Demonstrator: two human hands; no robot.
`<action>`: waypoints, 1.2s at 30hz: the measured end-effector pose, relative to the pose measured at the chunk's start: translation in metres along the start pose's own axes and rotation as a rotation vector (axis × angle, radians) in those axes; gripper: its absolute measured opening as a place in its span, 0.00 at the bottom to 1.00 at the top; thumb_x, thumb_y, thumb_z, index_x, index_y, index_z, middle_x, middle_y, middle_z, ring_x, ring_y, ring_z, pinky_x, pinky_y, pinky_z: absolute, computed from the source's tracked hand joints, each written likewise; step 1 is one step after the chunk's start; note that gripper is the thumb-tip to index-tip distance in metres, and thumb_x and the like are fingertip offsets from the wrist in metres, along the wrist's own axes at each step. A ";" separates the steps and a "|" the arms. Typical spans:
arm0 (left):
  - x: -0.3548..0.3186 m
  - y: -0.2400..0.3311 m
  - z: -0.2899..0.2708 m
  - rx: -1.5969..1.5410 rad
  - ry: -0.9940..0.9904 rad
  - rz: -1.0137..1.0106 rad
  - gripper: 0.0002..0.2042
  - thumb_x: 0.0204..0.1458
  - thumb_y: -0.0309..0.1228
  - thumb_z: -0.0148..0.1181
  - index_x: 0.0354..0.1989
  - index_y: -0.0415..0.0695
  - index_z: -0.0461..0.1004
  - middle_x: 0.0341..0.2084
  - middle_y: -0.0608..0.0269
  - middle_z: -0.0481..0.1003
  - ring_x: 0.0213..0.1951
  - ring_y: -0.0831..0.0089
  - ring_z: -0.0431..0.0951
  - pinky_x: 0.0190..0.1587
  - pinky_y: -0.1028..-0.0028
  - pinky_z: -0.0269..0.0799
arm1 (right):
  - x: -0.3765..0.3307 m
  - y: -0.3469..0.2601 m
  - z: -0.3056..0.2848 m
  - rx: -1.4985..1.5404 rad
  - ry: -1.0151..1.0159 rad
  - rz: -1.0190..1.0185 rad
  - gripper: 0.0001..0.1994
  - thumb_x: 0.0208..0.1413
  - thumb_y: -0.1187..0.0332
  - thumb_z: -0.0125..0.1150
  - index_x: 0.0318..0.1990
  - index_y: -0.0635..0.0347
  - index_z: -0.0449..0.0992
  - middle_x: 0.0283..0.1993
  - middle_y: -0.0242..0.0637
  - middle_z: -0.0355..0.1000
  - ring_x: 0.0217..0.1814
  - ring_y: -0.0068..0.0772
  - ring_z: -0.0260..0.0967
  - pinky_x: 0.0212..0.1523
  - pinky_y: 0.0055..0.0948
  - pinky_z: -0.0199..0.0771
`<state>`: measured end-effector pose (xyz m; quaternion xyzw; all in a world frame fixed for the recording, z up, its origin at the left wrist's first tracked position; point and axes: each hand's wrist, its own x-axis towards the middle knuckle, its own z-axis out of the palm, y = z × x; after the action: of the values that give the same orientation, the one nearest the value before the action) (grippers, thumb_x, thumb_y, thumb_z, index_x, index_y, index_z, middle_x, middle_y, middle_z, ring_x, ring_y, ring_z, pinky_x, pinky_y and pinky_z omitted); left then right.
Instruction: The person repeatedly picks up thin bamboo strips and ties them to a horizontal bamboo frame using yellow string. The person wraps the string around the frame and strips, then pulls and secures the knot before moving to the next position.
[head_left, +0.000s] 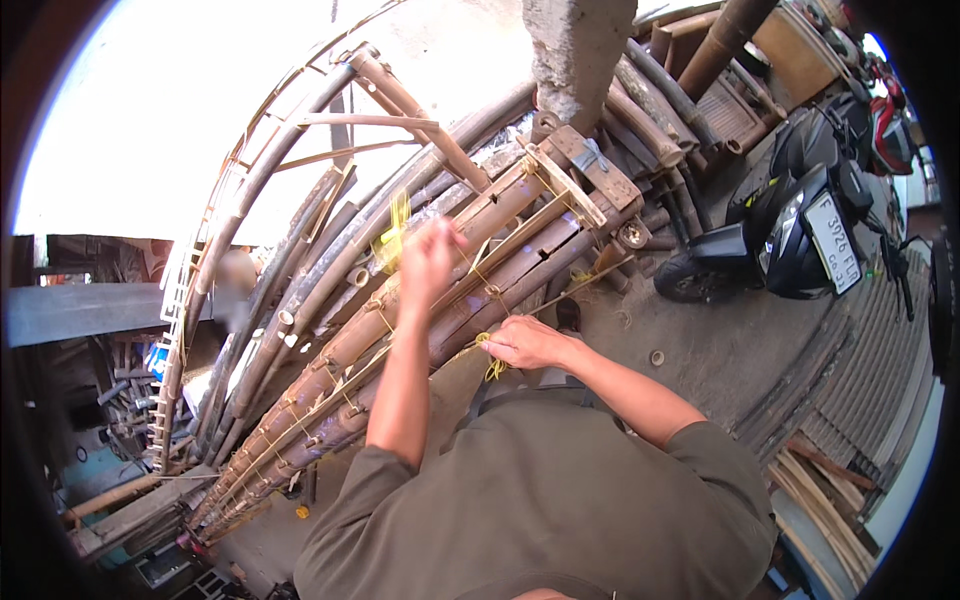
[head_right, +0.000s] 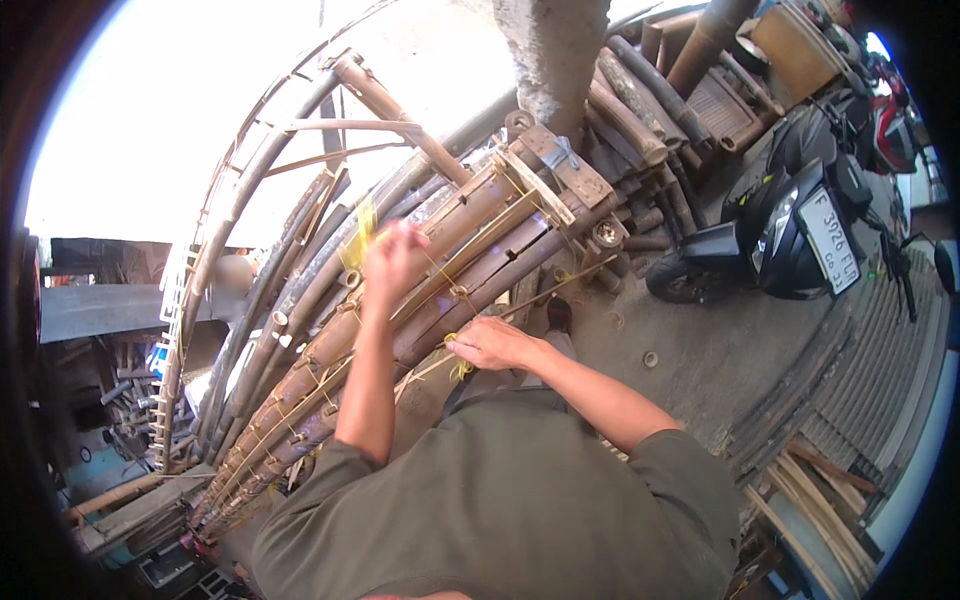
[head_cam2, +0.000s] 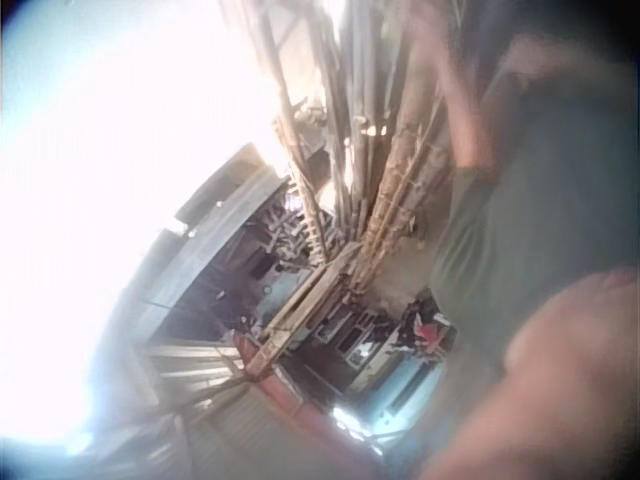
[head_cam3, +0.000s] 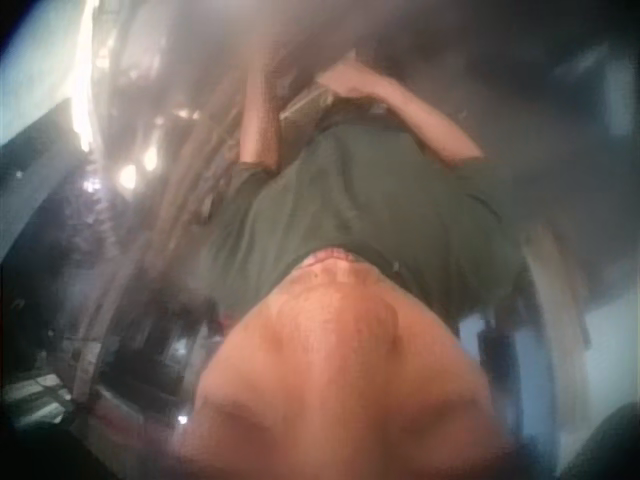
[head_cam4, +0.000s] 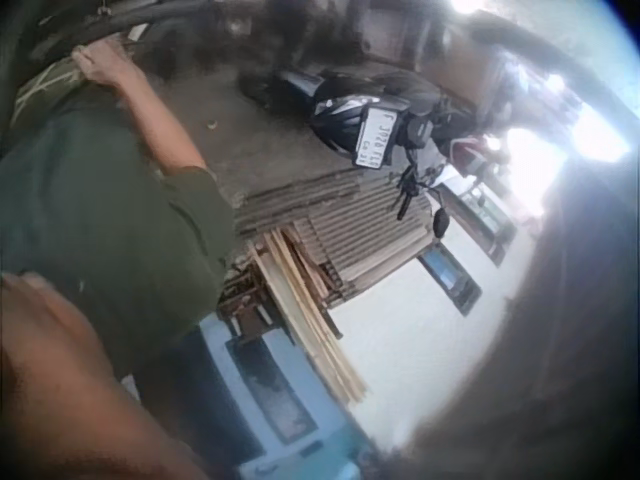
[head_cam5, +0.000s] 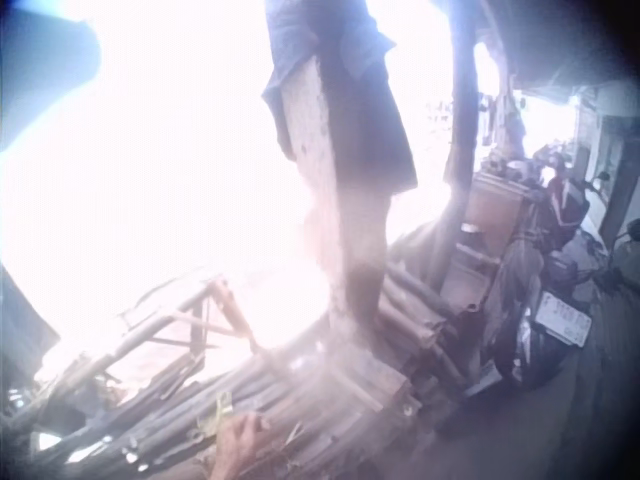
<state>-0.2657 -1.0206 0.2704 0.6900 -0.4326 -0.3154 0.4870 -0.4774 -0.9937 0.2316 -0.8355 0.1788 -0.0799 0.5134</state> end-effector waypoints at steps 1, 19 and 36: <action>0.030 0.010 -0.006 -0.106 0.038 0.020 0.13 0.65 0.34 0.48 0.38 0.39 0.77 0.22 0.66 0.76 0.27 0.77 0.76 0.33 0.75 0.71 | -0.006 0.006 0.002 -0.088 0.029 -0.063 0.20 0.59 0.59 0.53 0.18 0.61 0.74 0.20 0.48 0.71 0.28 0.53 0.71 0.42 0.44 0.71; 0.021 0.026 0.168 0.715 0.018 0.046 0.10 0.54 0.36 0.59 0.41 0.46 0.72 0.32 0.53 0.79 0.37 0.53 0.77 0.46 0.52 0.56 | 0.007 0.005 -0.141 1.203 1.267 -0.233 0.09 0.61 0.68 0.45 0.42 0.57 0.73 0.37 0.31 0.68 0.44 0.28 0.66 0.51 0.37 0.65; 0.023 0.032 0.180 0.629 0.090 -0.016 0.14 0.62 0.36 0.49 0.33 0.44 0.79 0.28 0.48 0.78 0.34 0.47 0.78 0.40 0.54 0.61 | 0.136 0.024 -0.240 -0.329 0.259 -0.002 0.26 0.60 0.43 0.52 0.40 0.60 0.79 0.32 0.45 0.75 0.37 0.40 0.73 0.44 0.44 0.66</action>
<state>-0.4193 -1.1182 0.2412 0.8234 -0.4816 -0.1393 0.2659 -0.4337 -1.2544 0.3138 -0.8909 0.2533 -0.1570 0.3427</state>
